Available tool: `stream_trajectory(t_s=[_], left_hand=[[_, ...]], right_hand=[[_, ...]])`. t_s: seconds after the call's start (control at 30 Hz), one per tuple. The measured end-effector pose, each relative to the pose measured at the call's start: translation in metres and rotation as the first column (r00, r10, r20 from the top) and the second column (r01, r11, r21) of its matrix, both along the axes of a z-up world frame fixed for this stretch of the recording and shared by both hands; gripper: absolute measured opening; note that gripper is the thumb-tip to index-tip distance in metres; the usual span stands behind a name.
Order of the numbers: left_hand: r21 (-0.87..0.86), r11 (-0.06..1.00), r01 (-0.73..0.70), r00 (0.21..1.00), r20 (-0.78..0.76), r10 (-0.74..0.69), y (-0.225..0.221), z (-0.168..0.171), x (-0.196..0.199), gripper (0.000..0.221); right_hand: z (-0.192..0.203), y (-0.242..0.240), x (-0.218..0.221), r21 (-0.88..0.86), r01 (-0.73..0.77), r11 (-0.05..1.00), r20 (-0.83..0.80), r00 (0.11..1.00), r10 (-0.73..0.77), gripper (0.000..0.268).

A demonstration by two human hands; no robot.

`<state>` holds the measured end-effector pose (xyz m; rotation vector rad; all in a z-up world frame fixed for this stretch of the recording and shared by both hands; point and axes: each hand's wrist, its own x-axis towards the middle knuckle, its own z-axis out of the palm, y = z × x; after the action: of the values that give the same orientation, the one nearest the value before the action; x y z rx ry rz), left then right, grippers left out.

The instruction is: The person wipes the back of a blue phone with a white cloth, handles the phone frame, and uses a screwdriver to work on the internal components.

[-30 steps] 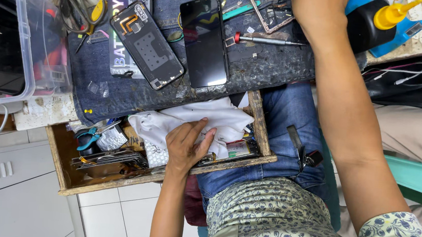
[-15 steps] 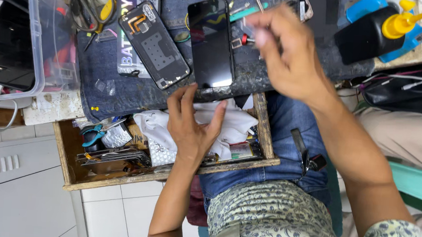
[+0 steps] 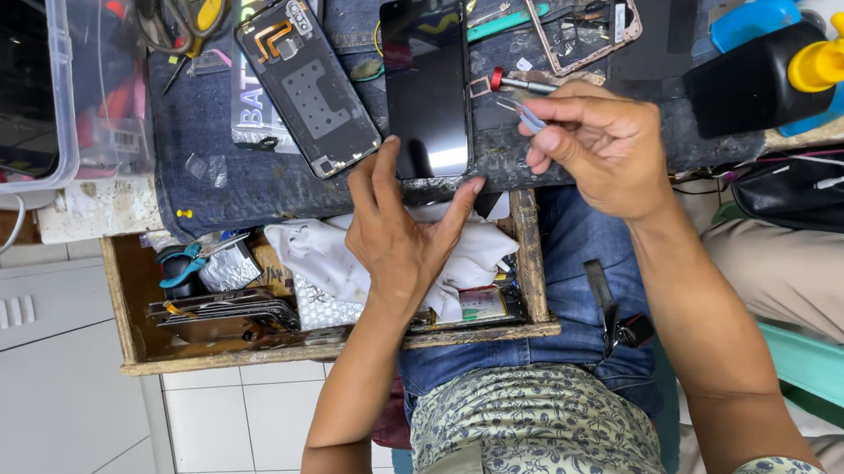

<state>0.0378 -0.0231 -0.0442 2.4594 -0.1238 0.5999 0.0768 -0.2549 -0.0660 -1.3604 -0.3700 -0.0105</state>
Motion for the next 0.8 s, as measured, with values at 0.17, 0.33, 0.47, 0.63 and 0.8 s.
stream_trajectory(t_s=[0.17,0.33,0.47,0.63,0.8], left_hand=[[0.006,1.000,-0.020,0.999,0.033,0.020,-0.001,-0.005,0.006,0.082],[0.013,1.000,-0.028,0.997,0.078,0.027,-0.001,-0.008,0.007,0.083],[-0.003,1.000,-0.022,0.996,0.088,0.022,-0.001,-0.008,0.008,0.082],[-0.019,0.999,-0.037,0.993,0.110,0.039,-0.001,-0.011,0.006,0.083],[-0.107,0.991,-0.079,0.989,0.114,0.091,-0.006,-0.019,0.001,0.083]], right_hand=[[0.012,0.023,-0.015,-0.281,0.348,0.894,0.294,0.918,-0.266,0.014],[0.025,0.019,-0.014,-0.437,0.533,0.724,0.555,0.794,-0.250,0.015],[0.022,0.010,-0.009,-0.493,0.569,0.658,0.616,0.762,-0.197,0.018],[0.006,0.015,-0.009,-0.520,0.649,0.555,0.703,0.695,-0.153,0.027],[0.014,0.016,-0.017,-0.496,0.643,0.584,0.694,0.698,-0.179,0.020]])
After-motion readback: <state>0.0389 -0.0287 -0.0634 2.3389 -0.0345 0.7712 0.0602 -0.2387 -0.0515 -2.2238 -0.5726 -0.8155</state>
